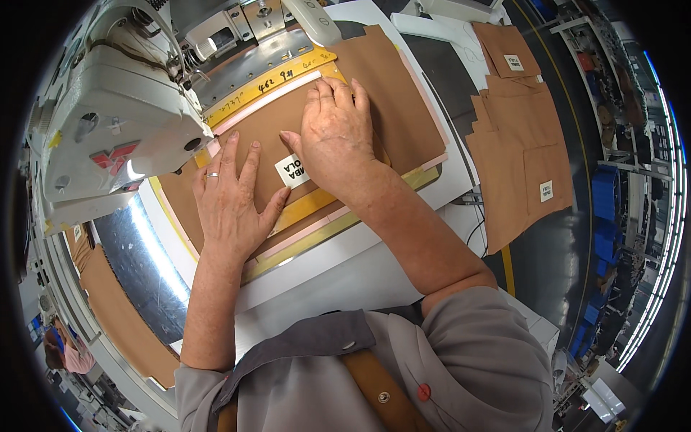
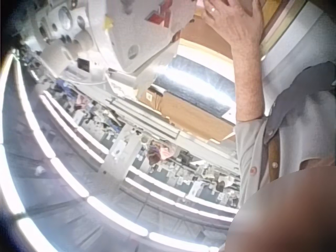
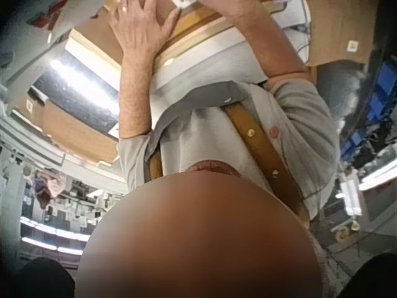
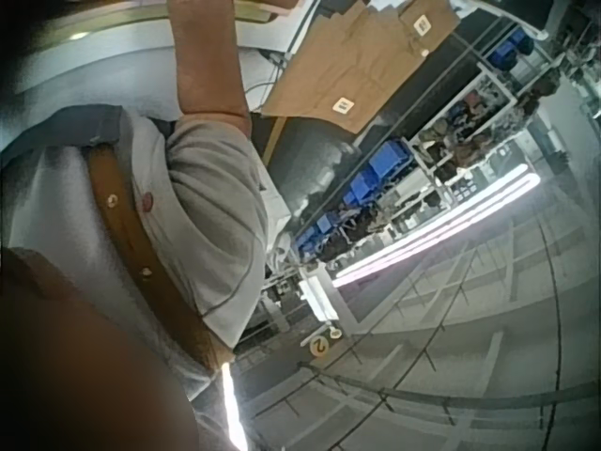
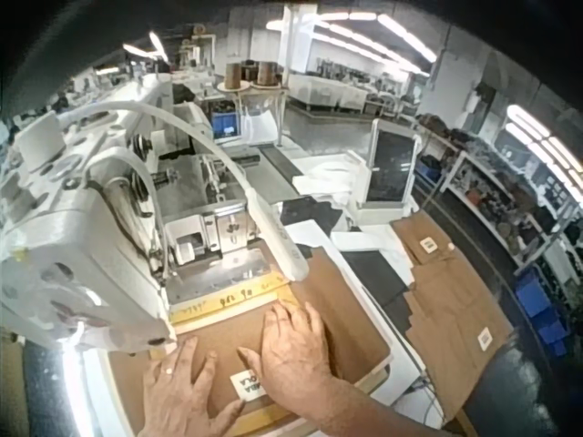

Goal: Sewing rectangular leather pockets onto larger leather panels using an industrial sewing machine.

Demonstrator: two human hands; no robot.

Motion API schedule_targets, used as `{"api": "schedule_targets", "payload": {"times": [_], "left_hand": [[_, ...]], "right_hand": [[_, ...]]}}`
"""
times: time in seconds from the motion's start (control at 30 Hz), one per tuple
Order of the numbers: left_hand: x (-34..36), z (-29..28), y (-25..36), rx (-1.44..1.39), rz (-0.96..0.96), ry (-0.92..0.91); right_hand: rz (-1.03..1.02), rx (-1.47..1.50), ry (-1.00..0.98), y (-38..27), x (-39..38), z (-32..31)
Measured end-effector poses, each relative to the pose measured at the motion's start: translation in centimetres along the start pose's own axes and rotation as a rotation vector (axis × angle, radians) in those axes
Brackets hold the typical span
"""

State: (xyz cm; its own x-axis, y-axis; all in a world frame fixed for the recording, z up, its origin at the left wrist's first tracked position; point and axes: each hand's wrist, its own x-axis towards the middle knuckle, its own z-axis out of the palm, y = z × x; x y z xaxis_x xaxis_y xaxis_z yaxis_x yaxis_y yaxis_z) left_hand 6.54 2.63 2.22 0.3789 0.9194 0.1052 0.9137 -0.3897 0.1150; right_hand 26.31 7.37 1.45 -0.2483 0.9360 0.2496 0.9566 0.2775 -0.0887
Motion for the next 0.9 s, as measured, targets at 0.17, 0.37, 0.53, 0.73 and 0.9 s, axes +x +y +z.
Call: {"api": "schedule_targets", "payload": {"times": [0.17,0.37,0.53,0.73,0.9], "left_hand": [[0.1,-0.1,0.0,-0.002,0.002,0.01],[0.2,-0.3,0.2,-0.02,-0.004,0.015],[0.6,-0.2,0.6,-0.049,0.017,0.01],[1.5,1.0,1.2,-0.182,0.04,0.051],[1.6,1.4,1.3,-0.213,0.034,0.043]], "right_hand": [[-0.001,0.023,0.093,-0.2,0.1,0.2],[-0.059,0.027,0.068,0.8,-0.5,0.1],[-0.183,0.061,0.165,1.0,-0.5,0.8],[-0.137,0.113,0.114,0.8,-0.5,1.1],[-0.13,0.111,0.167,0.5,-0.2,0.9]]}}
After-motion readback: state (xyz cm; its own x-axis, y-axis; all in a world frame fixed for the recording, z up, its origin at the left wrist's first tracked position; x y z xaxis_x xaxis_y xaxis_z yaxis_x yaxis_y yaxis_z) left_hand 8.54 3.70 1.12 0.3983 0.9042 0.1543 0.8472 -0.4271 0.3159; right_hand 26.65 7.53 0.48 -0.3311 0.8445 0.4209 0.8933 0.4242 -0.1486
